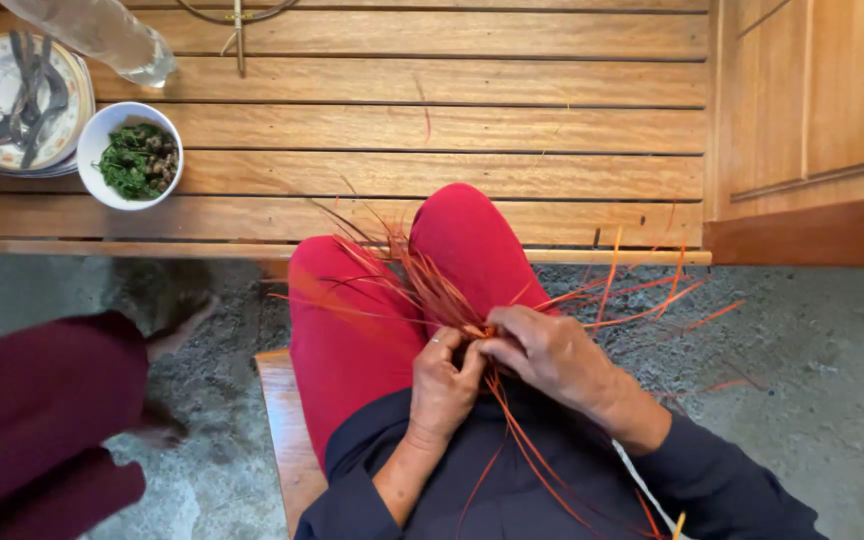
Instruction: Weaving thin reddish-brown fibers together by hand to create a structured object.
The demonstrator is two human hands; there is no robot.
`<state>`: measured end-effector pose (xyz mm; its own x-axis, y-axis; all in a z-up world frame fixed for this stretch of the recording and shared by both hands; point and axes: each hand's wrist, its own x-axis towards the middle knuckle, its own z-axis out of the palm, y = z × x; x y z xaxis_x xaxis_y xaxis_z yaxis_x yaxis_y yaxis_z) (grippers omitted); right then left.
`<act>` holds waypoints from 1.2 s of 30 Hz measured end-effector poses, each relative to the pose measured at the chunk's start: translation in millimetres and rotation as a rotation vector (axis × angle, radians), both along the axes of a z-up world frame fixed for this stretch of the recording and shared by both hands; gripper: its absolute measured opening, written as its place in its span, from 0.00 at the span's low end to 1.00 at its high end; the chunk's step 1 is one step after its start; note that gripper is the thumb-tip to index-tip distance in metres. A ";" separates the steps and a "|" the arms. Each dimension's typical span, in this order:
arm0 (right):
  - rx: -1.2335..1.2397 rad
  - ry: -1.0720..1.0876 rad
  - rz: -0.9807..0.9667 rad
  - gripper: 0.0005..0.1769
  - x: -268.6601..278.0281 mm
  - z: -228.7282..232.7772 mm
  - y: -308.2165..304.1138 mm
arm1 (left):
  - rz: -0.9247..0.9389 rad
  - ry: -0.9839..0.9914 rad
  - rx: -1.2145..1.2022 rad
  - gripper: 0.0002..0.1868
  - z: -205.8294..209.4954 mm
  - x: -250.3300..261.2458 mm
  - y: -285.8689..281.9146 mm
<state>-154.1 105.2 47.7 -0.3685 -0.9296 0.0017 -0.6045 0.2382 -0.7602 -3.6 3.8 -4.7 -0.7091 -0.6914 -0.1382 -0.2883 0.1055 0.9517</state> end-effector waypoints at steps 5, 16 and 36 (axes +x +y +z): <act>0.101 0.191 0.010 0.07 20.0 -6.1 20.5 | 0.063 -0.015 0.192 0.04 6.4 2.6 -4.8; -0.012 0.259 0.138 0.07 35.3 -2.4 23.0 | 0.051 -0.123 0.464 0.05 15.4 0.2 -6.2; 0.784 -0.732 -0.103 0.14 -37.0 -74.7 283.4 | -0.125 -0.041 0.167 0.07 2.3 8.3 -2.8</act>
